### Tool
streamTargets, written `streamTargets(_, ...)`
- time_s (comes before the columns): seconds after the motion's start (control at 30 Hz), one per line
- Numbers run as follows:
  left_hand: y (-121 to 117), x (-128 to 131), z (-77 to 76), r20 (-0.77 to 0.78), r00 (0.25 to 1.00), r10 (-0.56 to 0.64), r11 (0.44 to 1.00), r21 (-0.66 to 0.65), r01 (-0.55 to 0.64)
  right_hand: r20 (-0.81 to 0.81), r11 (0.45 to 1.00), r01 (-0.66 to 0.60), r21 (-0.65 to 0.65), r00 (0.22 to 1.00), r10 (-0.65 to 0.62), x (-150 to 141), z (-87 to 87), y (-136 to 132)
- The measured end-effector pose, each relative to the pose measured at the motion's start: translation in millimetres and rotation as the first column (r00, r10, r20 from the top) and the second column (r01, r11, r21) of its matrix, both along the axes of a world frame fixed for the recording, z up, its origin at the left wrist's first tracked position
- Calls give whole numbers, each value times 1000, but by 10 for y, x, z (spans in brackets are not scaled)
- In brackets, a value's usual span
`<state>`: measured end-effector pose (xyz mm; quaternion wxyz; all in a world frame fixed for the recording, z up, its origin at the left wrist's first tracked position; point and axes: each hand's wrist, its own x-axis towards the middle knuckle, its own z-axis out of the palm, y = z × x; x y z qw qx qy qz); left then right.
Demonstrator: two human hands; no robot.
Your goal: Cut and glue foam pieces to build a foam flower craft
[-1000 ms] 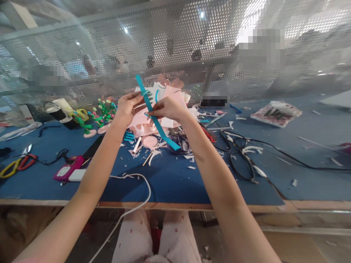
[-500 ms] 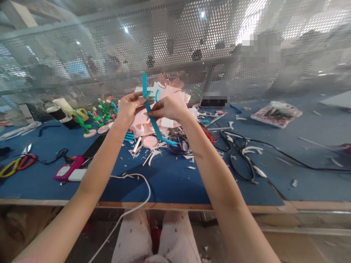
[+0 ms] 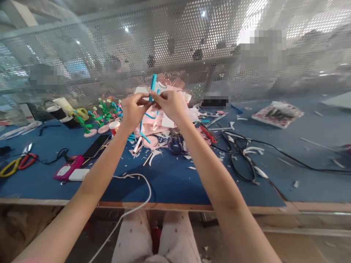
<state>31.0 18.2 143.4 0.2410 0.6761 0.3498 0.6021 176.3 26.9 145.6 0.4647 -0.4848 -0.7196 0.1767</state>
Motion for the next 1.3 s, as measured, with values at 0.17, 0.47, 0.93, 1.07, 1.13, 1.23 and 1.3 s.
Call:
streamTargets(0.17, -5, 8, -5, -141, 990, -20, 999, 47, 27, 27, 979, 176, 100, 983, -180, -22, -28, -18)
streamTargets(0.47, 67, 4, -46, -162, 987, 13, 998, 68, -2, 28, 989, 144, 45, 989, -145, -22, -8, 0)
streamTargets(0.93, 84, 3, -13, -251, 966, 64, 998, 29, -59, -401, 990, -93, -105, 915, 43, -84, -67, 80)
streamTargets(1.07, 126, -45, -24, -229, 973, -33, 999, -19, 29, -376, 997, -63, -36, 925, 45, 4, -96, 126)
streamTargets(1.13, 152, -66, -32, -202, 975, -91, 995, -66, 79, -377, 995, -93, -31, 923, 75, 39, -114, 158)
streamTargets(1.23, 176, -77, -34, -125, 980, -156, 978, -155, 136, -396, 989, -142, -51, 912, 110, 66, -122, 187)
streamTargets(1.3, 178, -72, -28, -51, 982, -181, 959, -233, 165, -408, 985, -159, -67, 905, 119, 71, -113, 187)
